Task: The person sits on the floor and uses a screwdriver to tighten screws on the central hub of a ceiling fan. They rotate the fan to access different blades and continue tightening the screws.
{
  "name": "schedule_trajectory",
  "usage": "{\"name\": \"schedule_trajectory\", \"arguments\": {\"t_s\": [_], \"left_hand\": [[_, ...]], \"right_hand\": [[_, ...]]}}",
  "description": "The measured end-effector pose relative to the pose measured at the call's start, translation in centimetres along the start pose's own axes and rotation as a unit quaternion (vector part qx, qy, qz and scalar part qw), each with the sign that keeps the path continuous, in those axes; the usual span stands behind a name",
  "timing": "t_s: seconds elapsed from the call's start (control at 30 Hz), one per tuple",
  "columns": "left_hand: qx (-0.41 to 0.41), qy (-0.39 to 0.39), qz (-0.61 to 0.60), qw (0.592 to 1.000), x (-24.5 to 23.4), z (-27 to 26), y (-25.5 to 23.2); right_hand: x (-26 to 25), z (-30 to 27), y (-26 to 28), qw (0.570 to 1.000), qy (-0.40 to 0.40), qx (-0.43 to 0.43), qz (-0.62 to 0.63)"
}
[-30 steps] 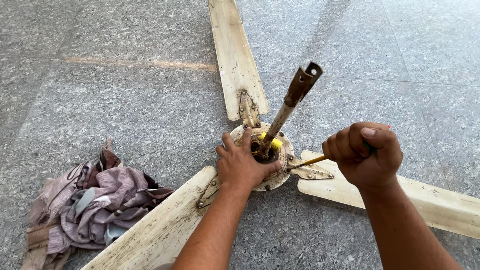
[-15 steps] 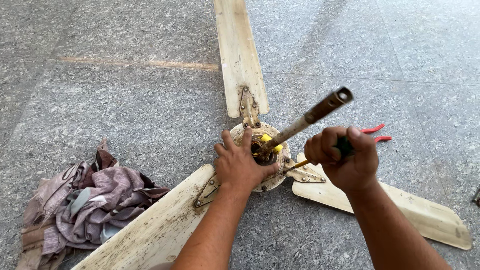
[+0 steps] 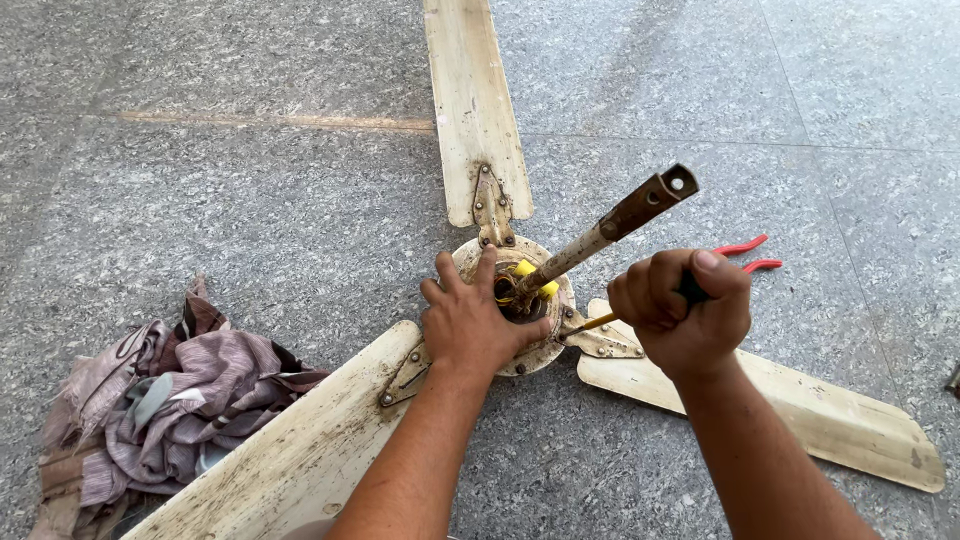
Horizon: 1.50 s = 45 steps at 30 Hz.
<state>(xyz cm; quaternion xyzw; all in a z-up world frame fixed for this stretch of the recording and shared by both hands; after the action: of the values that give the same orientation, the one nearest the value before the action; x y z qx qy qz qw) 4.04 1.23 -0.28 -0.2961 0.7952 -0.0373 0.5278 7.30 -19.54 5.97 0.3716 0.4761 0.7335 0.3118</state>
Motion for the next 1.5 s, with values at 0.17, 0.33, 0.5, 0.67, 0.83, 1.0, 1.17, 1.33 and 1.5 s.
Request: {"name": "schedule_trajectory", "arguments": {"t_s": [0.17, 0.33, 0.5, 0.67, 0.83, 1.0, 1.17, 1.33, 1.5], "left_hand": [[-0.001, -0.009, -0.008, 1.0, 0.1, -0.1, -0.1], [0.002, -0.015, 0.001, 1.0, 0.1, -0.2, -0.1], [-0.001, -0.01, -0.006, 1.0, 0.0, -0.1, -0.1], [0.006, -0.018, -0.007, 1.0, 0.1, -0.2, 0.0], [0.004, -0.019, -0.007, 1.0, 0.2, -0.1, 0.0], [-0.004, -0.012, -0.013, 1.0, 0.1, -0.1, -0.1], [-0.008, -0.005, -0.019, 1.0, 0.0, -0.3, -0.1], [-0.017, -0.006, -0.032, 0.999, 0.4, -0.6, -0.2], [-0.007, -0.012, -0.012, 1.0, 0.0, -0.6, -0.2]], "right_hand": [[0.4, -1.3, -1.0, 0.998, -0.063, -0.02, -0.02], [1.5, -1.5, -1.2, 0.994, -0.099, -0.033, -0.037], [2.1, -1.6, -1.2, 0.99, -0.117, -0.038, -0.065], [2.5, -1.8, -1.3, 0.985, -0.138, -0.043, -0.091], [3.0, -2.0, -1.4, 0.983, -0.151, -0.054, -0.094], [3.4, -2.1, -1.3, 0.982, -0.16, -0.055, -0.082], [2.9, -1.9, -0.9, 0.961, -0.246, -0.071, -0.103], [2.4, -2.8, -0.4, 0.954, -0.279, -0.076, -0.085], [1.6, -1.8, -0.4, 0.973, -0.215, -0.046, -0.065]]}}
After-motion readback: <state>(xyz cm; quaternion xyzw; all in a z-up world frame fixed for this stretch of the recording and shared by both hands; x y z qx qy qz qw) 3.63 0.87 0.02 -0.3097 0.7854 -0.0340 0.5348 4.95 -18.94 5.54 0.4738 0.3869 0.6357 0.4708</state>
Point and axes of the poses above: each hand's wrist, its own z-axis towards the middle knuckle, its own x-axis out of the palm, y = z × x, the point moved 3 cm from there along z, towards the middle knuckle, and after that the axes turned 14 degrees about -z, right-handed, at the moved point
